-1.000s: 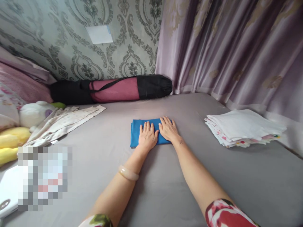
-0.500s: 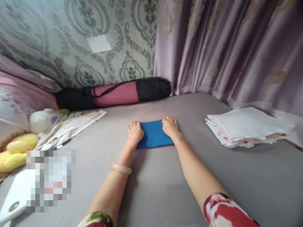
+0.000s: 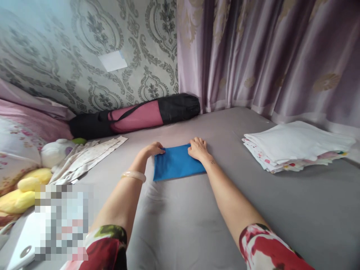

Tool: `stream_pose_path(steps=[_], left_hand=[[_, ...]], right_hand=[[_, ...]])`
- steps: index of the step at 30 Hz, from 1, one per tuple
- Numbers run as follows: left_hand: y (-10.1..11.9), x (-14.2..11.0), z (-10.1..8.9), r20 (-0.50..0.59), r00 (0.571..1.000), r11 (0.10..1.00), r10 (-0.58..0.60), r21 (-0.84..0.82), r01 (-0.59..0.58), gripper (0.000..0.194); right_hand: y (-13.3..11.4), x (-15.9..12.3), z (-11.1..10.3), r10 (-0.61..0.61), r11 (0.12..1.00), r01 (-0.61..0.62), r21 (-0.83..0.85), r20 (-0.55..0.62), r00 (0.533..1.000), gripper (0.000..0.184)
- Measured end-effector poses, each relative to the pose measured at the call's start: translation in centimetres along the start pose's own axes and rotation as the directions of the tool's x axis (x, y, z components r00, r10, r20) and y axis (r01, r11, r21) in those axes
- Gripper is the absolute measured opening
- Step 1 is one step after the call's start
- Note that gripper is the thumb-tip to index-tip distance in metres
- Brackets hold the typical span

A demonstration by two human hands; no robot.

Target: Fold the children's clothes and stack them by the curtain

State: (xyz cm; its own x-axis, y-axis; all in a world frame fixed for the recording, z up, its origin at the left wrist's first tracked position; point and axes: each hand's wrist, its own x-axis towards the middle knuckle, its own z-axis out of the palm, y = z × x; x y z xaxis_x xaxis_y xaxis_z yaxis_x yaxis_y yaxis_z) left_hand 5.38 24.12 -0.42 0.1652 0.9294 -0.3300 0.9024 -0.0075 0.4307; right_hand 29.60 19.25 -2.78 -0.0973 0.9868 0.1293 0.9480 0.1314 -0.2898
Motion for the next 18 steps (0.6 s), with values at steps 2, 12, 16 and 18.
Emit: stream_pose_path(steps=[2,12,16,18], left_hand=[[-0.1,-0.3,-0.1,0.03,1.0,0.998,0.008,-0.067,-0.006,0.028],[1.2,-3.8,-2.5,-0.007,0.984,0.947,0.18,-0.271,-0.175,0.026],[2.4,-5.5,-4.8,0.016,0.961,0.917,0.276,-0.302,-0.259,0.028],[3.1,-6.1,-5.7,-0.066,0.955,0.919,0.288,-0.262,-0.295,0.029]], right_hand=[[0.0,0.0,-0.4,-0.012,1.0,0.012,0.009,0.001,1.0,0.033],[1.1,0.6,-4.3,-0.137,0.987,0.122,0.103,0.149,0.979,0.034],[1.7,0.7,-6.2,-0.178,0.978,0.166,0.124,0.091,0.98,0.039],[1.6,0.5,-7.3,-0.191,0.975,0.19,0.116,-0.003,0.982,0.038]])
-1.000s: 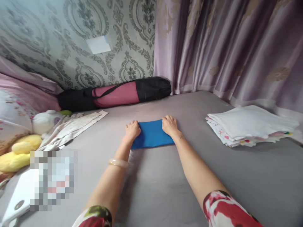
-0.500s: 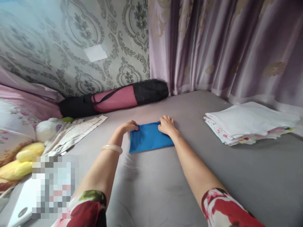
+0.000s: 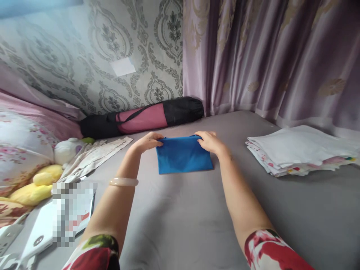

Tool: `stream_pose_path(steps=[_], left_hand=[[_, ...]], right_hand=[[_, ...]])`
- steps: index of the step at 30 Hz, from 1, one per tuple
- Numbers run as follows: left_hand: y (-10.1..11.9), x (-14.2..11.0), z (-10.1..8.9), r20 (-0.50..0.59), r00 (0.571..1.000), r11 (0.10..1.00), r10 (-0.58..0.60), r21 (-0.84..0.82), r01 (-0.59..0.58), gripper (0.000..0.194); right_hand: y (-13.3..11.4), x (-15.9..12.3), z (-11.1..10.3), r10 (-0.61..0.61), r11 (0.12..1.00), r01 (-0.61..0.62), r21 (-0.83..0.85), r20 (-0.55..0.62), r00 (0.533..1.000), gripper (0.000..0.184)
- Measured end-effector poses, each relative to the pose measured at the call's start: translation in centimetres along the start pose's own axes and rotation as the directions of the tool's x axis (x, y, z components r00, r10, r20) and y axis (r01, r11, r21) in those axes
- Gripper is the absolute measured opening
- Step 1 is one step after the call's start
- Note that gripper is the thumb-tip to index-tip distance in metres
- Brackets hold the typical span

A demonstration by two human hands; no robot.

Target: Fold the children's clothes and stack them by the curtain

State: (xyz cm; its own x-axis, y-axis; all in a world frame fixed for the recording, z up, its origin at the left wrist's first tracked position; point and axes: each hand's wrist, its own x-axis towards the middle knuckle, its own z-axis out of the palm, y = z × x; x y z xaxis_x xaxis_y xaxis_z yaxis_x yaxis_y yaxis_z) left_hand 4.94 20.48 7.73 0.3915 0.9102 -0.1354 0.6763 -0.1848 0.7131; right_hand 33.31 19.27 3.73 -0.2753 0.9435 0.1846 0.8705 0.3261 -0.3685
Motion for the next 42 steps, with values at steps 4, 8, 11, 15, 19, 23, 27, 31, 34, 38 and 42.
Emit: stream_pose_path(steps=[4,8,11,15,19,23,27,31,34,38,42], left_hand=[[1.7,-0.2,-0.4,-0.398,0.903,0.979,0.16,0.184,-0.092,0.036],[1.7,-0.5,1.0,-0.536,0.8,0.901,0.27,0.434,-0.013,0.045],[0.0,-1.1,3.0,-0.454,0.854,0.845,0.254,0.534,0.033,0.05],[-2.7,-2.3,5.5,-0.278,0.941,0.829,0.193,0.559,-0.005,0.052],[-4.2,-3.4,7.0,-0.164,0.971,0.826,0.173,0.561,-0.053,0.055],[-4.2,-4.1,7.7,-0.073,0.99,0.822,0.123,0.567,-0.06,0.057],[-3.5,-4.1,7.8,-0.024,0.999,0.848,0.039,0.529,-0.021,0.052],[-3.3,-2.8,7.9,-0.142,0.988,0.884,0.059,0.466,0.014,0.043],[-3.0,-1.0,8.7,-0.282,0.956,0.886,0.087,0.461,0.055,0.041],[-2.1,1.8,10.8,-0.406,0.911,0.879,0.076,0.459,0.131,0.042],[-1.8,3.7,13.2,-0.449,0.893,0.837,0.021,0.496,0.23,0.048]], right_hand=[[-1.1,-0.3,-1.8,-0.034,0.999,0.021,-0.048,-0.29,0.956,0.038],[-1.4,-0.5,-2.0,-0.055,0.997,0.035,-0.071,-0.305,0.951,0.041],[-0.9,-0.7,-1.5,-0.042,0.997,0.037,-0.066,-0.077,0.996,0.043],[-0.6,-1.1,-1.0,0.097,0.993,-0.074,-0.088,0.287,0.953,0.051],[-0.6,-1.2,-0.8,0.173,0.985,-0.152,-0.083,0.456,0.873,0.055],[-0.3,-1.2,-0.7,0.134,0.987,-0.159,-0.009,0.583,0.802,0.049],[0.0,-1.2,-1.1,0.107,0.976,-0.206,0.076,0.653,0.75,0.032],[0.0,-0.6,-0.2,0.177,0.961,-0.257,0.101,0.493,0.852,0.025],[-0.8,0.3,2.2,0.169,0.984,-0.174,0.044,0.105,0.98,0.03],[-2.3,1.1,6.3,0.026,0.998,-0.033,-0.049,-0.126,0.992,0.042],[-2.8,0.8,9.3,-0.081,0.989,0.073,-0.129,-0.055,0.995,0.048]])
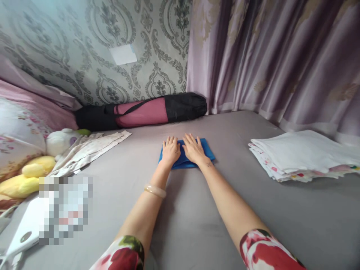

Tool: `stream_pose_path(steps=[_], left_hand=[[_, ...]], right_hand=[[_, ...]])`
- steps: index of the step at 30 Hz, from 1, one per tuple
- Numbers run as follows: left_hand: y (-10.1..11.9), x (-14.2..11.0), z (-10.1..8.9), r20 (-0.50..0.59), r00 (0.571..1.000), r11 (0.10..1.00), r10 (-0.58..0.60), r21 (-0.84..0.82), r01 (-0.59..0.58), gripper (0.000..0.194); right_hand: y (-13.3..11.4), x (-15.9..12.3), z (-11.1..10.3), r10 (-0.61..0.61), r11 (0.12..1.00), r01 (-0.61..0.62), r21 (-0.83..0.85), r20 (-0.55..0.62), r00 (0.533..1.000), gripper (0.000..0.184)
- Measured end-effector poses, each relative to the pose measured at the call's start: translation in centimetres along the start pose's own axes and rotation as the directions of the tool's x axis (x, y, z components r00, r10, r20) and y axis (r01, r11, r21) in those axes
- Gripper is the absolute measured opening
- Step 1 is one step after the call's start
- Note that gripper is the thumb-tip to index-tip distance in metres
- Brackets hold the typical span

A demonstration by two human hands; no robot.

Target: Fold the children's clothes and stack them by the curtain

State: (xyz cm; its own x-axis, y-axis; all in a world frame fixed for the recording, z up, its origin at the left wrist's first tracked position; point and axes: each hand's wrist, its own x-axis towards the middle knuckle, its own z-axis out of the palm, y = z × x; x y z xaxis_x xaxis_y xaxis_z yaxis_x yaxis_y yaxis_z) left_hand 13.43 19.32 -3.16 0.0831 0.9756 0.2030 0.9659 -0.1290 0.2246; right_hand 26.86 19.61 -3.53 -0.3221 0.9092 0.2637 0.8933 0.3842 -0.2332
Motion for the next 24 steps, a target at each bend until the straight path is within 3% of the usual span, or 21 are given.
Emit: stream_pose_path(steps=[5,11,14,18,24], left_hand=[[0.3,-0.4,1.9,0.04,0.999,0.996,0.029,0.078,-0.032,0.053],[0.1,-0.6,2.0,0.084,0.996,0.996,0.03,0.083,-0.037,0.053],[0.1,-0.7,2.0,0.067,0.998,0.996,0.007,0.083,-0.013,0.053],[0.3,-0.8,1.9,0.058,0.997,0.995,-0.059,0.078,0.054,0.057],[-0.2,-1.0,1.5,0.082,0.981,0.983,-0.178,0.051,0.174,0.067]], right_hand=[[-0.1,-0.4,1.0,-0.008,1.0,0.01,-0.018,0.115,0.993,0.052],[-0.3,-0.3,0.8,0.032,0.999,-0.025,-0.037,0.193,0.981,0.053],[-0.4,-0.3,0.9,0.065,0.997,-0.058,-0.045,0.178,0.982,0.053],[-0.3,-0.3,1.2,0.198,0.978,-0.188,-0.087,0.116,0.973,0.054],[0.4,-0.2,1.2,0.376,0.924,-0.37,-0.098,0.061,0.925,0.059]])
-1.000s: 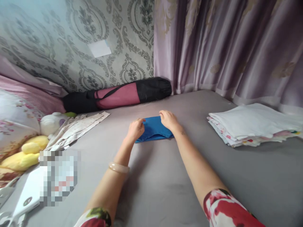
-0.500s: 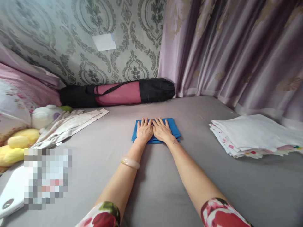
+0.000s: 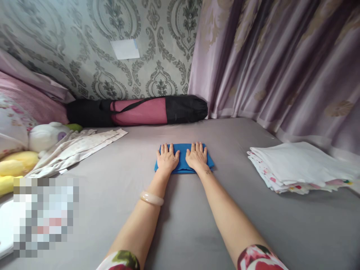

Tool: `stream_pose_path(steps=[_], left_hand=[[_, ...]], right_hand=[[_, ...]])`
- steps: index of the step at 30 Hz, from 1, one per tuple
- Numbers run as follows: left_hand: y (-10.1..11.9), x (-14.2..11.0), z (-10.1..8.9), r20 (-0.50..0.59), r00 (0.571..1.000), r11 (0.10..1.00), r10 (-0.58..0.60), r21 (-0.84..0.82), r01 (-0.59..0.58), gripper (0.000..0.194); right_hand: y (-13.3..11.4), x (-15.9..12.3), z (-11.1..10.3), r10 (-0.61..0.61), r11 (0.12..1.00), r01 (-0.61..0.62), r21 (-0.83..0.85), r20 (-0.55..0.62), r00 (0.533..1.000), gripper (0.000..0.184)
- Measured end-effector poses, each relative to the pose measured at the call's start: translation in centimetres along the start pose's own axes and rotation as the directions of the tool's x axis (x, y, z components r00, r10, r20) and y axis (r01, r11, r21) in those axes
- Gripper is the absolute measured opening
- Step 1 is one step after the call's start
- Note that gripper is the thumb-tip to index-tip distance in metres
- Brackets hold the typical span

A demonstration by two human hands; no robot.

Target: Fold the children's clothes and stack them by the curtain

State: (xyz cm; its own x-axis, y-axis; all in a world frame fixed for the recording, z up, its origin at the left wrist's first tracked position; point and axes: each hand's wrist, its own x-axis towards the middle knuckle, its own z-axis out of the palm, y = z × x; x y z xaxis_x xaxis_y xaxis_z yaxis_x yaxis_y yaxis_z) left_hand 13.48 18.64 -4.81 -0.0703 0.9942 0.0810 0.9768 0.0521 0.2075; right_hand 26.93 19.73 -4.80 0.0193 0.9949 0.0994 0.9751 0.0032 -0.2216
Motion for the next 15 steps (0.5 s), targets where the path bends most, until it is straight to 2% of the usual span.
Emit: stream_pose_path(steps=[3,7,12,15], left_hand=[[-0.8,0.1,-0.1,0.01,0.999,0.999,-0.031,-0.024,0.031,0.069],[-1.8,0.2,-0.1,0.035,0.998,0.998,-0.053,-0.044,0.054,0.071],[-2.2,0.2,-0.2,0.045,0.998,0.998,-0.054,-0.039,0.056,0.072],[-2.1,0.3,-0.5,-0.045,0.999,1.0,-0.011,-0.008,0.011,0.068]], right_hand=[[0.6,0.1,-0.3,0.077,0.997,-0.077,0.012,0.007,0.997,0.06],[1.7,0.0,-0.7,0.088,0.996,-0.088,0.017,0.031,0.996,0.062],[3.3,-0.2,-1.2,0.022,1.0,-0.023,0.008,0.091,0.996,0.061],[3.6,-0.3,-1.6,-0.046,0.999,0.046,-0.004,0.021,0.999,0.06]])
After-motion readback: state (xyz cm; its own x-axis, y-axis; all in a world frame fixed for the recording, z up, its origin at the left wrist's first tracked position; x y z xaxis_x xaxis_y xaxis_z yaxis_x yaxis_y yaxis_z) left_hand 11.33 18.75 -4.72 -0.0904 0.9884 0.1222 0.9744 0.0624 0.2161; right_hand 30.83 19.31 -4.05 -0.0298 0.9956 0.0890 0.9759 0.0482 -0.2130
